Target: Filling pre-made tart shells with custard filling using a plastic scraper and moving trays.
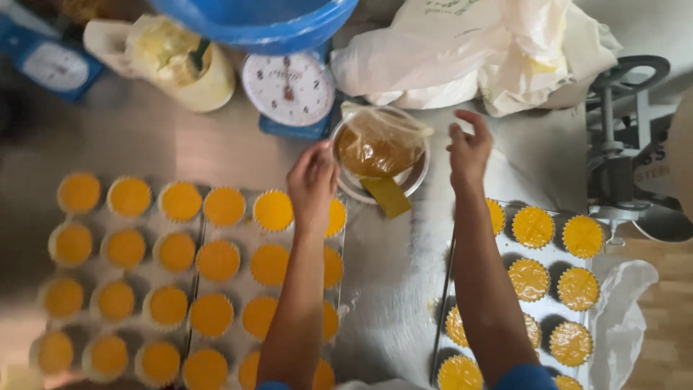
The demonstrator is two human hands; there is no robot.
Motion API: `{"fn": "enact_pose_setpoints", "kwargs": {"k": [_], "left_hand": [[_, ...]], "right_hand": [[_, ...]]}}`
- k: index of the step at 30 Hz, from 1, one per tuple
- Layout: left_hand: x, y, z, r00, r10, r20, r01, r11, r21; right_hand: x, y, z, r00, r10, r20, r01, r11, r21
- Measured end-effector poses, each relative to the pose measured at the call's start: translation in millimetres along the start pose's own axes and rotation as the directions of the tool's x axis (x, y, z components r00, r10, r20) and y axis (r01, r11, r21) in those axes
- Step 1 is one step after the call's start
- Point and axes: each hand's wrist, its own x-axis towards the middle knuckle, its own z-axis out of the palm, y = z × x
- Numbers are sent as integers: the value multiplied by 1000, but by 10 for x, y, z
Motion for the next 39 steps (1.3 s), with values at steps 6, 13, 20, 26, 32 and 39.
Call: {"fn": "enact_pose_setpoints", "kwargs": {"k": [6,13,20,26,32,39], "left_hand": [[-1353,171,-714,962,195,-193,-189,981,50],[-3079,-192,-1506,848,236,-475,12,886,463],[-3907,-1532,-2687,432,-18,-902,388,906,168],[-3558,-1329,-2552,532,-543,-650,184,823,-538],[-3593,-1622,-2635,621,-397,-676,160,908,-387],[-3734,-1761,-2503,642,-532,-552,12,727,-687]], "right_hand": [[-1009,-596,-227,999,-10,44,-1,972,234],[-2015,56,-180,879,132,458,-209,971,120],[-2976,-37,-303,762,225,607,-276,961,-9],[-3047,-119,-350,759,106,642,-111,993,-33],[-2742,-291,-141,781,-71,620,96,995,-7],[-2198,-338,487,752,-188,631,445,852,-276]]}}
